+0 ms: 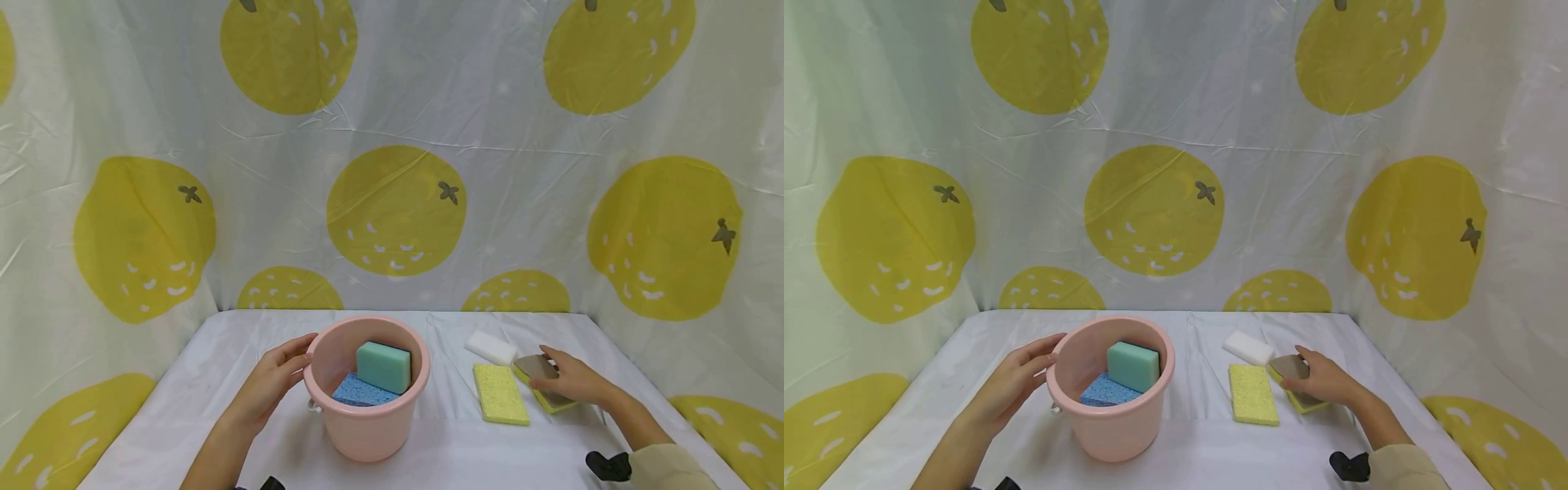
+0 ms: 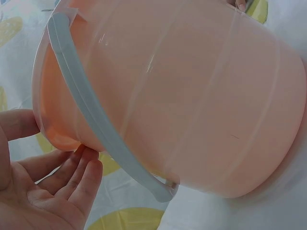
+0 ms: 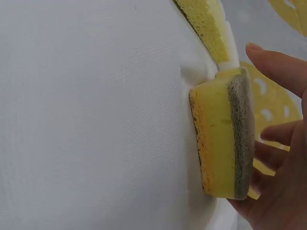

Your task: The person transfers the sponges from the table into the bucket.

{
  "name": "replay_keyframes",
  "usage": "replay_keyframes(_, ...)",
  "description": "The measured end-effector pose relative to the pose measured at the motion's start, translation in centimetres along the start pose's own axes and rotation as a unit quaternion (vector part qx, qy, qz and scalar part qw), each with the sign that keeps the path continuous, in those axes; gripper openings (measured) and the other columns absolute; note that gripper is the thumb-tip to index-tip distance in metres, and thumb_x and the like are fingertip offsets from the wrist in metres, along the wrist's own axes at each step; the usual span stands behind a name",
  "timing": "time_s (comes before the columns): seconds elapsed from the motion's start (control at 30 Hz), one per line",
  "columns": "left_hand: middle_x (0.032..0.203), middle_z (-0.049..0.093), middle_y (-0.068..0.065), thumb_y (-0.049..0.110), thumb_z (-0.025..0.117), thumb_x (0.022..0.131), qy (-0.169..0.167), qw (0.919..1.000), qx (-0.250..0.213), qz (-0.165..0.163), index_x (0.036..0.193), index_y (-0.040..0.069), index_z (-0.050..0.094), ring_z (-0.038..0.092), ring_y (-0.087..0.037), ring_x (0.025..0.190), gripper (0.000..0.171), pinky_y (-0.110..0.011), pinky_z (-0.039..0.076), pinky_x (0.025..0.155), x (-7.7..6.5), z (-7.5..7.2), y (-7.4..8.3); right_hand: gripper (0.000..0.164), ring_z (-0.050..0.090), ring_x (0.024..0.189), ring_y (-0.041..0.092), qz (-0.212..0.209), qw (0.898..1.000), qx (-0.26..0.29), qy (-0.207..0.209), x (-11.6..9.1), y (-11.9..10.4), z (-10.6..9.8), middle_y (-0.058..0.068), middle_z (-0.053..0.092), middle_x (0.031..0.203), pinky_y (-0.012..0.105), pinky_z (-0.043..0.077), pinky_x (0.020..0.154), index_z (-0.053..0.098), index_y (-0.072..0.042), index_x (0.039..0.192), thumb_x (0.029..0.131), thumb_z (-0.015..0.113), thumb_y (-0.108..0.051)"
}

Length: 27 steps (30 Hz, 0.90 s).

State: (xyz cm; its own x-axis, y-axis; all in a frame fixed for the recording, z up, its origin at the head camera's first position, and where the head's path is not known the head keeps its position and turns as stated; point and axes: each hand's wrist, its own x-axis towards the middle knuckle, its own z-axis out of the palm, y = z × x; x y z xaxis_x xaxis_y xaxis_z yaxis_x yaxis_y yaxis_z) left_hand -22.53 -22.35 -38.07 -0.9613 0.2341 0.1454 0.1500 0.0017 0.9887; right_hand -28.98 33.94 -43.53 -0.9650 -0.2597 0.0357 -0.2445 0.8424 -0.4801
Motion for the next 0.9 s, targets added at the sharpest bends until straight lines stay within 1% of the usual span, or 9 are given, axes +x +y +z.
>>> replay_keyframes(0.13, 0.158, 0.041, -0.02, 0.016, 0.059, 0.105, -0.001, 1.0, 0.0, 0.0, 0.154, -0.006, 0.04, 0.04, -0.031, 0.145, 0.056, -0.028, 0.044, 0.106, -0.1, 0.0, 0.0, 0.099, 0.053, 0.123, 0.052, 0.02, 1.0, -0.014, -0.008, 0.1, 0.1, 0.2, 0.041, 0.048, 0.139, 0.062, 0.047, 0.095, 0.033, 0.025, 0.145, 0.091, 0.074, -0.048)
replay_keyframes(0.33, 0.158, 0.042, -0.019, 0.017, 0.059, 0.106, 0.0, 1.0, 0.001, 0.0, 0.154, -0.005, 0.041, 0.04, -0.03, 0.145, 0.056, -0.028, 0.044, 0.106, -0.1, 0.0, 0.1, 0.1, 0.049, 0.127, 0.055, 0.028, 0.999, -0.019, -0.004, 0.1, 0.3, 0.5, 0.043, 0.047, 0.14, 0.065, 0.044, 0.099, 0.035, 0.026, 0.142, 0.09, 0.076, -0.048)
replay_keyframes(0.47, 0.157, 0.044, -0.019, 0.017, 0.058, 0.106, 0.002, 1.0, 0.001, 0.001, 0.153, -0.005, 0.042, 0.041, -0.03, 0.144, 0.055, -0.027, 0.044, 0.105, -0.1, 0.0, 0.1, 0.095, 0.052, 0.121, 0.052, 0.028, 0.999, -0.023, 0.009, 0.3, 0.4, 0.8, 0.041, 0.05, 0.134, 0.064, 0.045, 0.096, 0.038, 0.026, 0.14, 0.09, 0.077, -0.045)
replay_keyframes(0.57, 0.157, 0.043, -0.019, 0.016, 0.058, 0.106, 0.001, 1.0, 0.0, 0.002, 0.153, -0.005, 0.042, 0.041, -0.03, 0.144, 0.055, -0.028, 0.044, 0.106, -0.1, 0.0, 0.1, 0.087, 0.056, 0.112, 0.046, 0.02, 0.999, -0.03, 0.022, 0.4, 0.4, 1.1, 0.038, 0.055, 0.128, 0.061, 0.047, 0.092, 0.041, 0.026, 0.138, 0.088, 0.076, -0.037)
replay_keyframes(0.67, 0.157, 0.043, -0.019, 0.016, 0.058, 0.106, 0.0, 1.0, 0.0, 0.001, 0.153, -0.005, 0.042, 0.04, -0.031, 0.145, 0.055, -0.029, 0.044, 0.106, -0.1, 0.1, 0.1, 0.082, 0.057, 0.107, 0.043, 0.016, 0.999, -0.04, 0.031, 0.5, 0.4, 1.2, 0.037, 0.057, 0.123, 0.059, 0.047, 0.089, 0.043, 0.026, 0.136, 0.086, 0.075, -0.031)
replay_keyframes(0.73, 0.157, 0.043, -0.019, 0.016, 0.058, 0.106, 0.0, 1.0, -0.001, 0.001, 0.153, -0.005, 0.042, 0.04, -0.031, 0.145, 0.055, -0.029, 0.044, 0.107, -0.1, 0.1, 0.1, 0.082, 0.057, 0.106, 0.044, 0.015, 0.998, -0.044, 0.034, 0.6, 0.5, 1.3, 0.036, 0.057, 0.122, 0.06, 0.048, 0.089, 0.043, 0.026, 0.134, 0.087, 0.076, -0.032)
replay_keyframes(0.9, 0.157, 0.043, -0.019, 0.016, 0.058, 0.106, -0.001, 1.0, -0.003, 0.002, 0.153, -0.006, 0.041, 0.041, -0.031, 0.144, 0.055, -0.029, 0.044, 0.106, -0.1, 0.1, 0.1, 0.089, 0.057, 0.109, 0.047, 0.038, 0.998, -0.034, 0.038, 0.5, 0.4, 1.3, 0.037, 0.057, 0.122, 0.062, 0.048, 0.091, 0.043, 0.026, 0.135, 0.087, 0.078, -0.041)
